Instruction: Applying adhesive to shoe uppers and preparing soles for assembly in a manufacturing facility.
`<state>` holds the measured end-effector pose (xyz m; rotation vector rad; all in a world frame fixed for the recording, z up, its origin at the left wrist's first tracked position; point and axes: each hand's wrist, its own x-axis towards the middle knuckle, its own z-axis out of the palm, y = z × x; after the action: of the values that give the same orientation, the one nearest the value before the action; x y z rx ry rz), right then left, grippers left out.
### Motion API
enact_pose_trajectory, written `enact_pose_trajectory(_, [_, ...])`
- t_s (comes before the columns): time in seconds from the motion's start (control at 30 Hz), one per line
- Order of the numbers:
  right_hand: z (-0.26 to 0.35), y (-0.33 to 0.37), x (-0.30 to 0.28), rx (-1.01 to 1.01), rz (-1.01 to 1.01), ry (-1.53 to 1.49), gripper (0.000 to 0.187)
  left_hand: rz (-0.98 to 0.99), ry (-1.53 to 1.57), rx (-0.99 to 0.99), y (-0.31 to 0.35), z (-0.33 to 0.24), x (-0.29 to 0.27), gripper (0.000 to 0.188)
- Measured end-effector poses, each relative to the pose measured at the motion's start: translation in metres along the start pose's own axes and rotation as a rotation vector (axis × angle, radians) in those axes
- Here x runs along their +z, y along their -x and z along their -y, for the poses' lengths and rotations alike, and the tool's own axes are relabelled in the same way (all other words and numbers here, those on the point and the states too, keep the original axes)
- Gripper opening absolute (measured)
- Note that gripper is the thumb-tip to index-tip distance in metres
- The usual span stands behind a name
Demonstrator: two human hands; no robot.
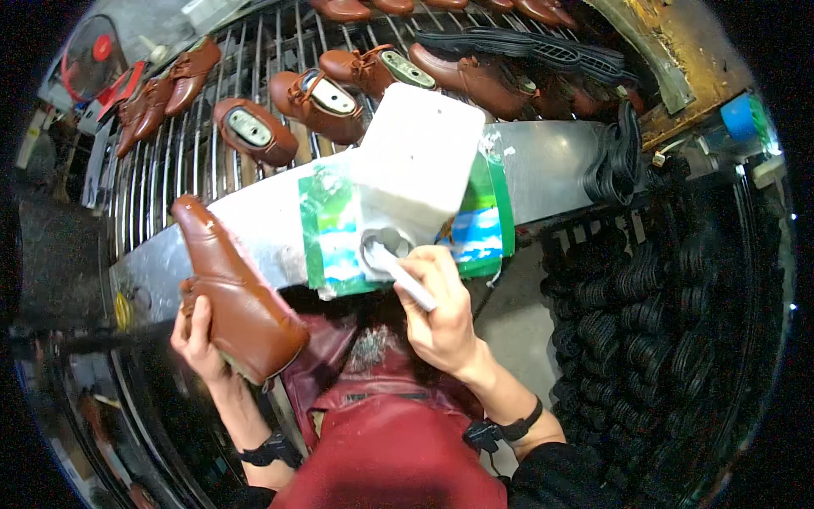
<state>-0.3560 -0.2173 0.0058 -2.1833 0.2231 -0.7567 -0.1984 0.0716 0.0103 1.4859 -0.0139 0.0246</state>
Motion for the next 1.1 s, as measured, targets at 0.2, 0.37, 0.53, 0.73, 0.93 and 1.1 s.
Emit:
enact_pose_trajectory(0.2, [-0.006, -0.028, 0.017, 0.023, -0.021, 0.390, 0.054, 0.005, -0.295, 0.136, -0.147, -0.023, 0.035, 0.035])
enact_pose_trajectory(0.37, [0.028, -0.048, -0.005, 0.215, -0.113, 0.406, 0.060, 0.153, -1.135, -0.017, -0.354, 0.004, 0.043, 0.060])
enact_pose_trajectory(0.53, [0.044, 0.015, -0.088, 0.960, -0.230, 0.208, 0.035, 0.936, -1.416, -0.253, -0.433, 0.027, 0.143, 0.055])
enact_pose_trajectory(0.73, [0.082, 0.232, -0.126, 2.165, -1.262, -0.161, 0.023, 1.338, -0.941, 0.377, -0.157, -0.111, 0.227, 0.043])
enact_pose_trajectory(0.93, [0.148, 0.384, -0.009, 2.182, -1.056, -0.164, 0.024, 1.992, -0.663, -0.236, 0.023, -0.116, 0.325, 0.050])
enact_pose_trajectory(1.1, [0.112, 0.398, -0.102, 1.947, -0.848, -0.922, 0.034, 2.793, -0.893, 0.512, 0.242, -0.135, 0.417, 0.056])
